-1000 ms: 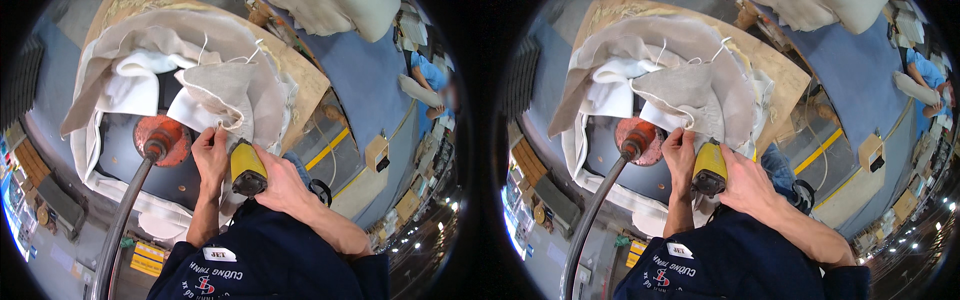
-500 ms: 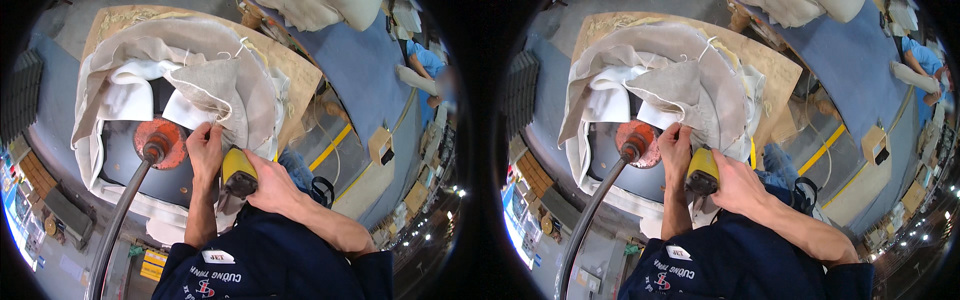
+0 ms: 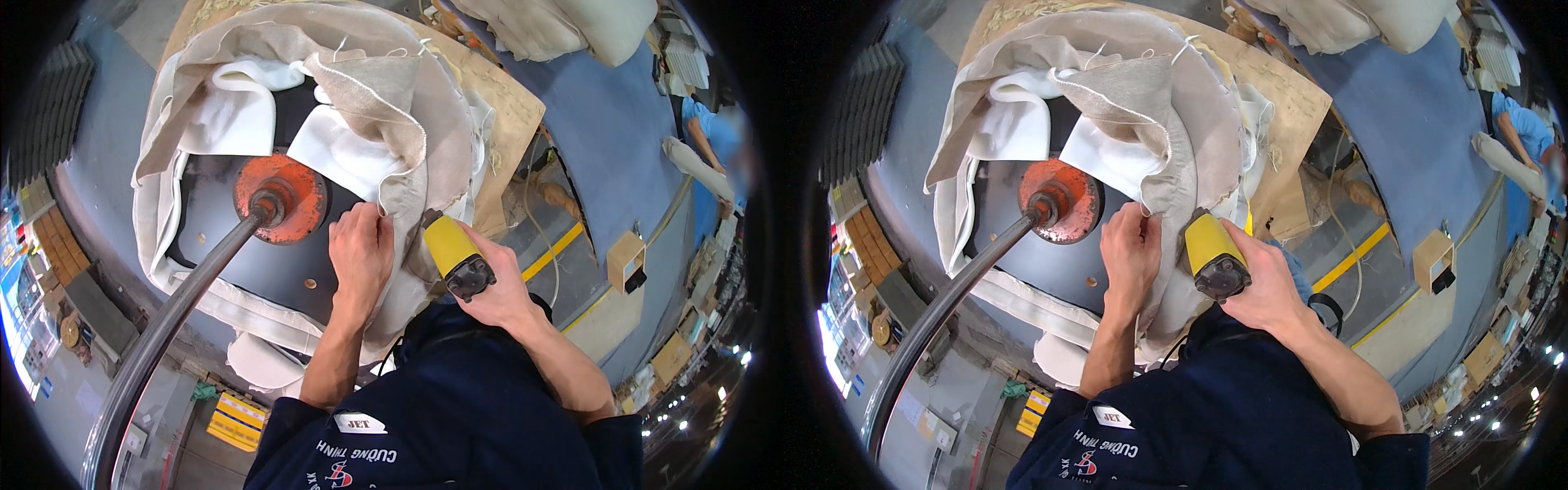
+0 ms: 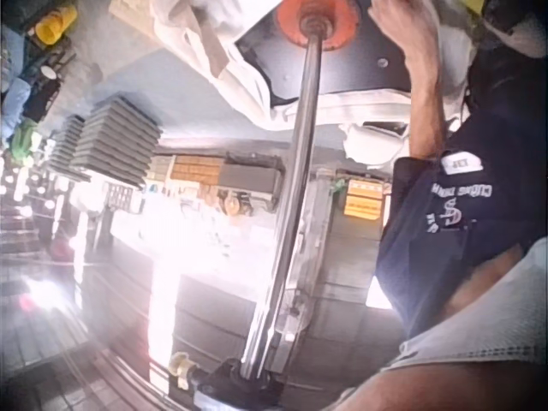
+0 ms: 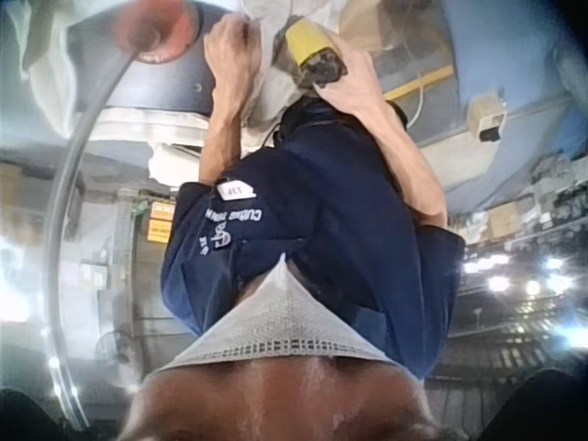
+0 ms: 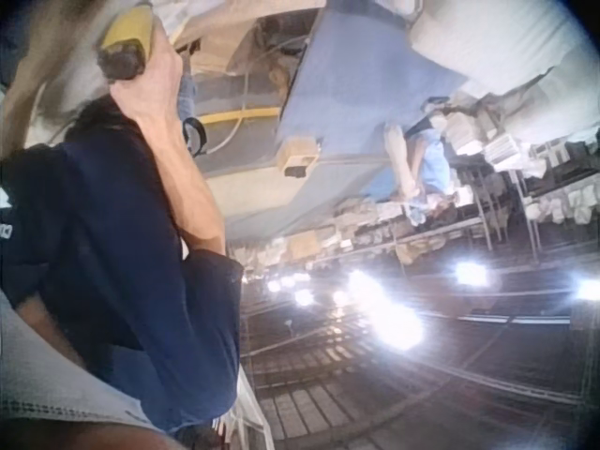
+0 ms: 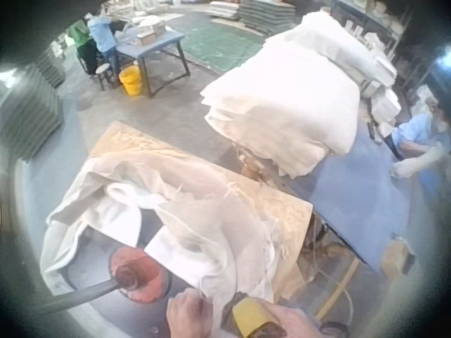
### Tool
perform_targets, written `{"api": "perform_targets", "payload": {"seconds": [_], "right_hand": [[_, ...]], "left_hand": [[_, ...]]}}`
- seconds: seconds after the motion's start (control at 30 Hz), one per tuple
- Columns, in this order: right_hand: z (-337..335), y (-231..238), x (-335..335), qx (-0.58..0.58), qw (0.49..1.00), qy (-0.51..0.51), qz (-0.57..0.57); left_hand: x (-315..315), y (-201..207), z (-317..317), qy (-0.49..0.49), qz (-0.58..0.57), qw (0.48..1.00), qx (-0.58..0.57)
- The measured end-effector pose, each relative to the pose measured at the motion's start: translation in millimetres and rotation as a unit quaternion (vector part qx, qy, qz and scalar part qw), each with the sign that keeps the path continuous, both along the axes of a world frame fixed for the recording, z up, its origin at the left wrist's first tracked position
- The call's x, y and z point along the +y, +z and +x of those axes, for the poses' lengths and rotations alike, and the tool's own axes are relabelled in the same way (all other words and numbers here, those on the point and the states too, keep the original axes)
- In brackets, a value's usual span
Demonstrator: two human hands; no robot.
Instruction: The person stretches and secures white fabric over a seat cushion using a pneumatic staple gun and a yellow-handled screwdriver. They repeatedly pull the fabric taut, staple it to the frame, and use the screwdriver to tuck and smooth the edges around the perimeter.
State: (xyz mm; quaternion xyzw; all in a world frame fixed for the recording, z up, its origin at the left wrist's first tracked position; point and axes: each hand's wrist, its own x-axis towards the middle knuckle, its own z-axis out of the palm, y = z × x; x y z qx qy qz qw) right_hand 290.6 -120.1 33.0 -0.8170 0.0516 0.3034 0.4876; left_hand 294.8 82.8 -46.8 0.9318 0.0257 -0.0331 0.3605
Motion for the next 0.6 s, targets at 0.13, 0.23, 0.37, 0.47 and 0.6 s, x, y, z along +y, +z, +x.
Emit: {"api": "perform_targets", "payload": {"seconds": [0.13, 0.23, 0.37, 0.47, 0.6], "right_hand": [[4.9, 8.3, 7.7, -0.014, 1.000, 0.019, -0.007], [8.6, 7.3, 16.2, 0.014, 1.000, 0.026, -0.007], [18.0, 5.4, 27.4, 0.032, 0.999, 0.028, -0.015], [45.0, 19.5, 43.9, 0.135, 0.988, 0.052, -0.061], [34.6, 19.5, 45.2, 0.109, 0.992, 0.046, -0.050]], "left_hand": [[12.2, -10.1, 10.6, -0.053, 0.013, 0.998, -0.026], [12.3, -12.7, 22.0, -0.072, 0.006, 0.997, -0.042], [15.0, -16.9, 30.1, -0.100, -0.013, 0.994, -0.037], [19.6, -15.9, 37.6, -0.135, -0.017, 0.990, -0.037], [27.2, -14.7, 43.2, -0.177, 0.001, 0.984, -0.031]]}}
